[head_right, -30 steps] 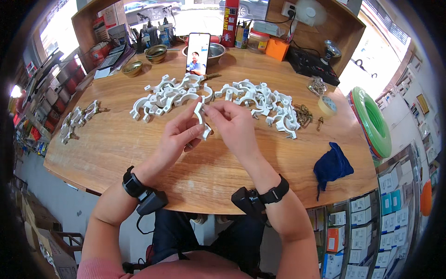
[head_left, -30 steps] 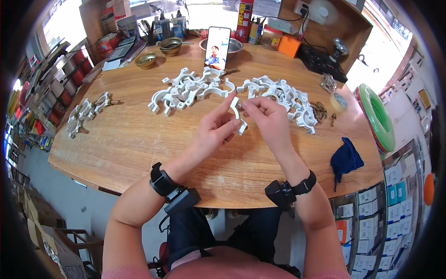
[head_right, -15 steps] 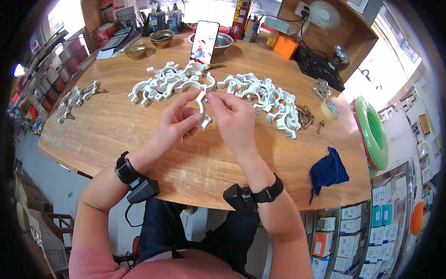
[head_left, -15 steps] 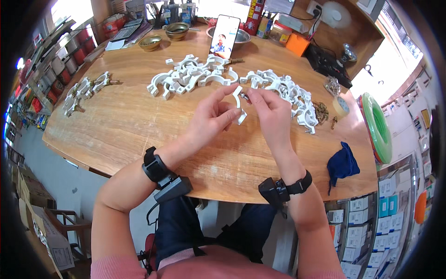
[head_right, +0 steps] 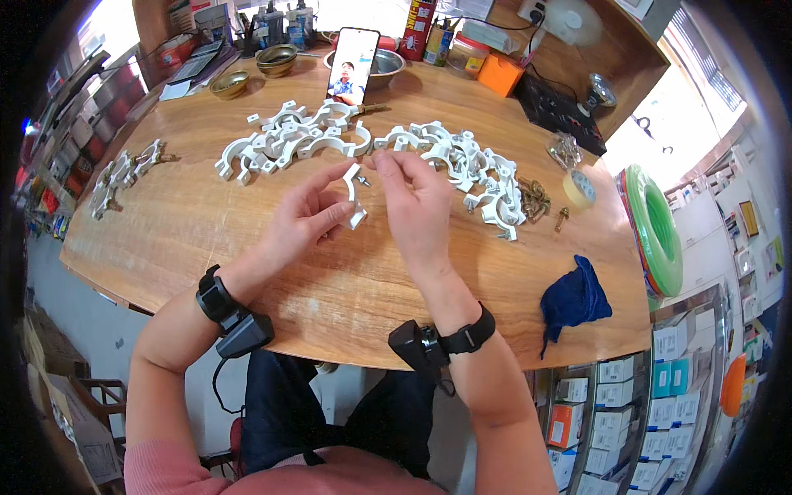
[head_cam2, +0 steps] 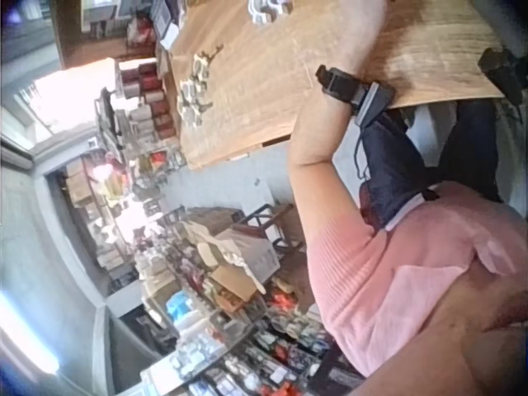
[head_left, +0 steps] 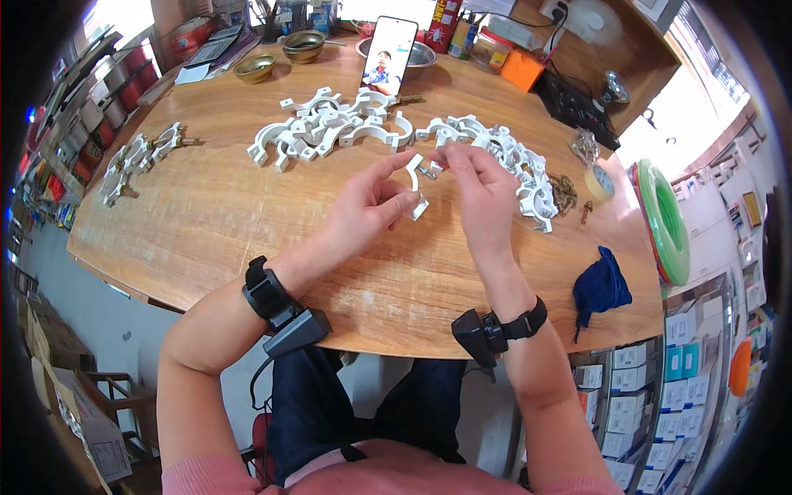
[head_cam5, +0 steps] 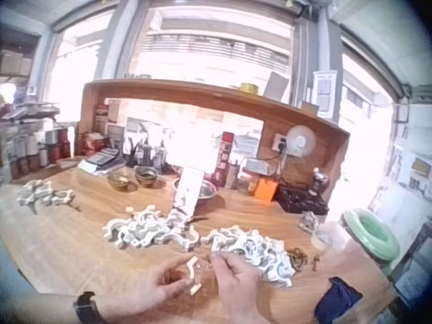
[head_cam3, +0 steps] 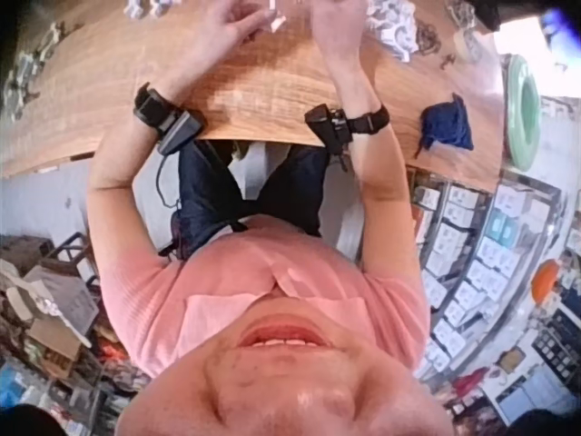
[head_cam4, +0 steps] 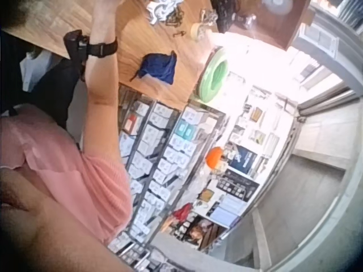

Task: The person assembles white plastic pipe clamps by hand, picking up a clamp and inserting a bolt and nut into the side. They repeat this process with several other clamps before setting them aside on the wooden table.

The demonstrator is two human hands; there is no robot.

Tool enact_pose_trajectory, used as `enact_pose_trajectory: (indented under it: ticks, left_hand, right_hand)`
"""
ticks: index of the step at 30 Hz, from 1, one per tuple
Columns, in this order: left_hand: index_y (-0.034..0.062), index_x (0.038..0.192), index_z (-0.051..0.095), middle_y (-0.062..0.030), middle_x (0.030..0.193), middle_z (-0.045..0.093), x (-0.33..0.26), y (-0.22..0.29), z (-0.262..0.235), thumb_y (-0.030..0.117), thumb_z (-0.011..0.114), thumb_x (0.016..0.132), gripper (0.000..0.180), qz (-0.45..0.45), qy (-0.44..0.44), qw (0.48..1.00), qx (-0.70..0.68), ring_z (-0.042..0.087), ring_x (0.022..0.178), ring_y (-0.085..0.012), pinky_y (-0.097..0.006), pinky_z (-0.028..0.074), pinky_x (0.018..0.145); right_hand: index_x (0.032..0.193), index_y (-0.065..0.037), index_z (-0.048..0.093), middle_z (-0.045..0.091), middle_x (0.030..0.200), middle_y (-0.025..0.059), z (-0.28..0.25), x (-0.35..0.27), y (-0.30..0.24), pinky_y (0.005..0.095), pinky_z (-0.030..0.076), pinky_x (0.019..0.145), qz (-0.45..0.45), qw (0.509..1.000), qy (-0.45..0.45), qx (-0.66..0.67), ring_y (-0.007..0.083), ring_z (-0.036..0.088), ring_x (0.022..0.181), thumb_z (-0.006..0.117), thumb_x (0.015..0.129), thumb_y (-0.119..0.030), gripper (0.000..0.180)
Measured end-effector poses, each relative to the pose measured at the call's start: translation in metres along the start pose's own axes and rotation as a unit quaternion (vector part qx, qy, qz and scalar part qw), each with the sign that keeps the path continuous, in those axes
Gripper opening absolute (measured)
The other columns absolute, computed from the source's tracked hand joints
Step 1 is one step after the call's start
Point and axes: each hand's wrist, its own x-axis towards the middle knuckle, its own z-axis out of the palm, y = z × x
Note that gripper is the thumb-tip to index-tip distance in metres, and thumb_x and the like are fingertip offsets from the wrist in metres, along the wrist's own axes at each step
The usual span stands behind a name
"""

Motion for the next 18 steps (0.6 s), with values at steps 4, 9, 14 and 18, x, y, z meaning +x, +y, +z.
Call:
enact_pose_trajectory:
  ticks: [4, 9, 14, 18]
  left_hand:
    - [0.0058, 0.129, 0.032, 0.0006, 0.067, 0.051, -0.001, 0.003, -0.005, 0.011, 0.055, 0.083, 0.051, -0.018, 0.004, 1.000, 0.002, 0.043, 0.055, -0.0047, -0.019, 0.034, 0.048]
    - [0.0055, 0.129, 0.031, -0.0002, 0.068, 0.052, 0.001, 0.002, -0.005, 0.011, 0.055, 0.083, 0.052, -0.019, 0.008, 1.000, -0.004, 0.042, 0.053, -0.0051, -0.019, 0.033, 0.046]
    - [0.0048, 0.130, 0.030, -0.0013, 0.071, 0.054, 0.000, 0.002, -0.006, 0.010, 0.053, 0.084, 0.051, -0.013, 0.012, 1.000, -0.022, 0.044, 0.054, -0.0047, -0.018, 0.033, 0.045]
    - [0.0044, 0.130, 0.030, -0.0015, 0.072, 0.055, 0.001, 0.004, -0.003, 0.011, 0.053, 0.084, 0.052, 0.003, 0.001, 1.000, -0.015, 0.044, 0.053, -0.0043, -0.018, 0.034, 0.044]
  right_hand:
    - [0.083, 0.003, 0.062, 0.064, 0.074, 0.0064, -0.001, -0.001, -0.008, 0.0209, 0.043, 0.062, 0.044, 0.998, -0.014, -0.053, 0.0088, 0.056, 0.068, 0.053, 0.084, -0.014, 0.019]
    - [0.082, 0.003, 0.061, 0.063, 0.072, 0.0066, 0.000, -0.002, 0.003, 0.0206, 0.043, 0.060, 0.008, 1.000, 0.000, 0.005, 0.0089, 0.056, 0.066, 0.054, 0.083, -0.015, 0.019]
    - [0.082, 0.005, 0.060, 0.063, 0.070, 0.0068, 0.002, -0.003, -0.010, 0.0224, 0.043, 0.058, -0.017, 0.999, -0.023, -0.025, 0.0094, 0.056, 0.064, 0.054, 0.083, -0.013, 0.019]
    - [0.082, 0.004, 0.061, 0.063, 0.068, 0.0062, -0.003, 0.003, 0.009, 0.0236, 0.043, 0.057, -0.017, 0.996, -0.006, -0.092, 0.0101, 0.057, 0.063, 0.055, 0.081, -0.014, 0.019]
